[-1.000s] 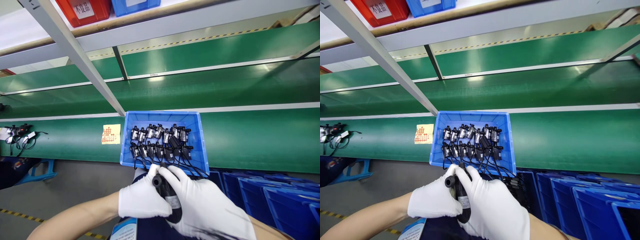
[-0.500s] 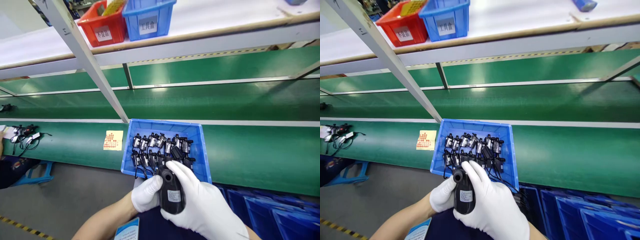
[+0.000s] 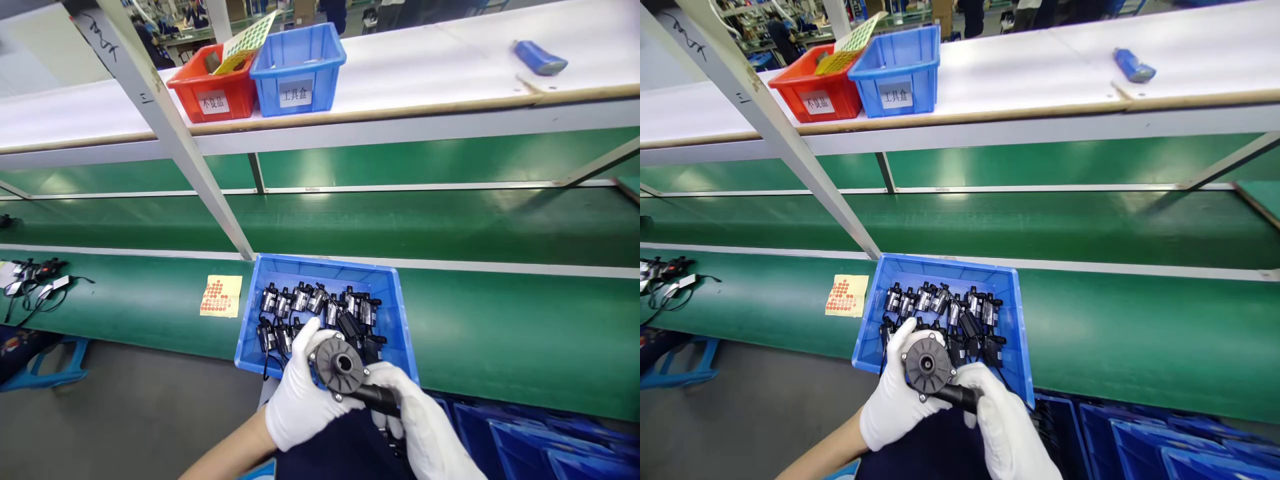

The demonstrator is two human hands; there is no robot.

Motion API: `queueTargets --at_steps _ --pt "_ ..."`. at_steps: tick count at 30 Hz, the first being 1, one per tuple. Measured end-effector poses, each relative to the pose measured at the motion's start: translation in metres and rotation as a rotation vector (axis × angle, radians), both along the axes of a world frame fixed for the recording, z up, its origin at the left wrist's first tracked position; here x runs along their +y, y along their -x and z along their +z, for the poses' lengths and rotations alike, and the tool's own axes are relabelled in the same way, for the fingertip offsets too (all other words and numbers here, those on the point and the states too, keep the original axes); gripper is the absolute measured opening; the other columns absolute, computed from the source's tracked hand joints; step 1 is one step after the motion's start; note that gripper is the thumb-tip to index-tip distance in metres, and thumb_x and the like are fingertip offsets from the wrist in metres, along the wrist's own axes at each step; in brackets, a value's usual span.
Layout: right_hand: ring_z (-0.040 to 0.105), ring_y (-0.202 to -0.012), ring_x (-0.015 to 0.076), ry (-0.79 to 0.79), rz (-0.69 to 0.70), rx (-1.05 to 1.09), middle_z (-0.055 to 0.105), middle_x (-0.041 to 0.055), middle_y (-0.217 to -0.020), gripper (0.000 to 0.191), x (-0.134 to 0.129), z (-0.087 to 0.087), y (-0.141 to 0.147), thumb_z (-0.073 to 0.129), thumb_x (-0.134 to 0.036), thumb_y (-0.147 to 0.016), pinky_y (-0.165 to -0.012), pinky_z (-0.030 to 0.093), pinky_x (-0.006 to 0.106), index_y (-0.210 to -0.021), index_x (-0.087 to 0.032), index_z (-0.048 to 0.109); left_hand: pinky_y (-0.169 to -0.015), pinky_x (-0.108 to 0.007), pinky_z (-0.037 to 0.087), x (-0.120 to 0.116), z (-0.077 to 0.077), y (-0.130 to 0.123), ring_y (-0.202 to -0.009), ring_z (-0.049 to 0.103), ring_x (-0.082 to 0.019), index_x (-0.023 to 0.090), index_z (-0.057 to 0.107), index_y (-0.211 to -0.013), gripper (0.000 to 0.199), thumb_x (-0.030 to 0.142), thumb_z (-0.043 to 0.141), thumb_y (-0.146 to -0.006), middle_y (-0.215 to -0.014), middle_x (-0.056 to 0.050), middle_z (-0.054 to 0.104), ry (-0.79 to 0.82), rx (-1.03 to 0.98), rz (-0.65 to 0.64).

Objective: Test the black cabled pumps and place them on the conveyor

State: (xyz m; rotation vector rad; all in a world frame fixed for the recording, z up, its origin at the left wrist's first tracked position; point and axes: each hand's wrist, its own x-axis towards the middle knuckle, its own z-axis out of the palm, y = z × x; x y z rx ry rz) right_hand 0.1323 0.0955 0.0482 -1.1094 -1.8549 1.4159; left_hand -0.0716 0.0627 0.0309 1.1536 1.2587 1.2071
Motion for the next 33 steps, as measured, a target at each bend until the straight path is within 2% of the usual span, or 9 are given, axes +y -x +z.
queueTargets --at_steps 4,11,16,21,24,26,28,30,33 --pt "0.048 -0.063 0.0141 0.072 0.092 0.069 0.054 0.0059 -0.083 0.070 0.006 -0.001 0.008 0.010 -0.062 -0.110 -0.059 0.042 0.027 -0.096 -0.019 0.063 -0.112 -0.044 0.047 -0.001 -0.006 -0.002 -0.124 0.064 -0.025 0.042 0.001 -0.164 0.115 0.040 0.084 -0.085 -0.142 -0.012 0.055 -0.187 0.236 0.044" --pt "0.043 -0.061 0.0147 0.108 0.078 0.095 0.051 0.0047 -0.080 0.064 0.012 -0.008 0.013 0.014 -0.062 -0.110 -0.056 0.041 0.026 -0.100 -0.020 0.062 -0.110 -0.039 0.051 0.006 -0.006 0.003 -0.123 0.065 -0.022 0.044 0.002 -0.163 0.118 0.041 0.087 -0.082 -0.141 -0.009 0.055 -0.107 0.152 0.044" --pt "0.049 -0.060 0.0143 0.084 0.072 0.084 0.056 0.0068 -0.085 0.063 0.014 -0.014 0.011 0.017 -0.059 -0.111 -0.053 0.044 0.025 -0.102 -0.019 0.064 -0.111 -0.044 0.050 0.008 -0.011 0.002 -0.120 0.065 -0.023 0.040 0.004 -0.161 0.115 0.046 0.086 -0.082 -0.143 -0.010 0.053 -0.060 0.099 0.022" --pt "0.064 -0.068 0.0173 0.005 -0.139 0.020 0.066 0.0080 -0.081 0.054 0.019 -0.012 0.018 0.050 -0.066 -0.101 -0.062 0.055 0.024 -0.082 -0.018 0.067 -0.111 -0.046 0.048 0.011 0.001 0.001 -0.124 0.064 -0.028 0.027 0.009 -0.162 0.118 0.043 0.090 -0.077 -0.141 -0.016 0.056 0.024 0.115 0.022" --pt "0.056 -0.062 0.0147 0.328 -0.296 0.103 0.058 0.0055 -0.072 0.061 0.025 -0.008 0.024 0.059 -0.076 -0.091 -0.054 0.050 0.023 -0.074 -0.018 0.062 -0.113 -0.047 0.046 0.016 0.007 0.015 -0.126 0.061 -0.031 0.023 0.021 -0.162 0.127 0.057 0.095 -0.065 -0.140 -0.016 0.058 0.120 -0.016 -0.074" --pt "0.039 -0.051 0.0093 0.702 -0.439 0.209 0.047 -0.0002 -0.064 0.069 0.033 -0.004 0.029 0.069 -0.086 -0.074 -0.043 0.035 0.019 -0.082 -0.018 0.061 -0.105 -0.044 0.051 0.019 0.007 0.031 -0.118 0.064 -0.027 0.022 0.034 -0.157 0.102 0.071 0.078 -0.079 -0.137 -0.016 0.060 0.129 -0.177 -0.122" --pt "0.021 -0.045 0.0050 0.996 -0.571 0.290 0.034 -0.0063 -0.056 0.080 0.043 0.000 0.034 0.081 -0.087 -0.054 -0.040 0.020 0.017 -0.090 -0.019 0.059 -0.098 -0.041 0.054 0.020 0.006 0.046 -0.107 0.067 -0.022 0.019 0.048 -0.146 0.067 0.068 0.050 -0.101 -0.131 -0.015 0.062 0.129 -0.248 -0.057" --pt "0.014 -0.044 0.0031 1.111 -0.584 0.313 0.029 -0.0080 -0.051 0.084 0.053 0.002 0.039 0.086 -0.085 -0.043 -0.041 0.014 0.017 -0.080 -0.018 0.053 -0.097 -0.040 0.054 0.020 0.008 0.056 -0.104 0.067 -0.020 0.016 0.055 -0.137 0.052 0.057 0.038 -0.109 -0.127 -0.015 0.064 0.171 -0.200 0.051" --pt "0.014 -0.046 0.0043 1.060 -0.489 0.295 0.025 -0.0069 -0.050 0.082 0.061 0.002 0.046 0.082 -0.086 -0.051 -0.042 0.012 0.019 -0.068 -0.019 0.038 -0.103 -0.041 0.052 0.019 0.018 0.052 -0.110 0.067 -0.022 0.014 0.059 -0.133 0.051 0.056 0.043 -0.108 -0.128 -0.015 0.065 0.237 -0.071 0.094"
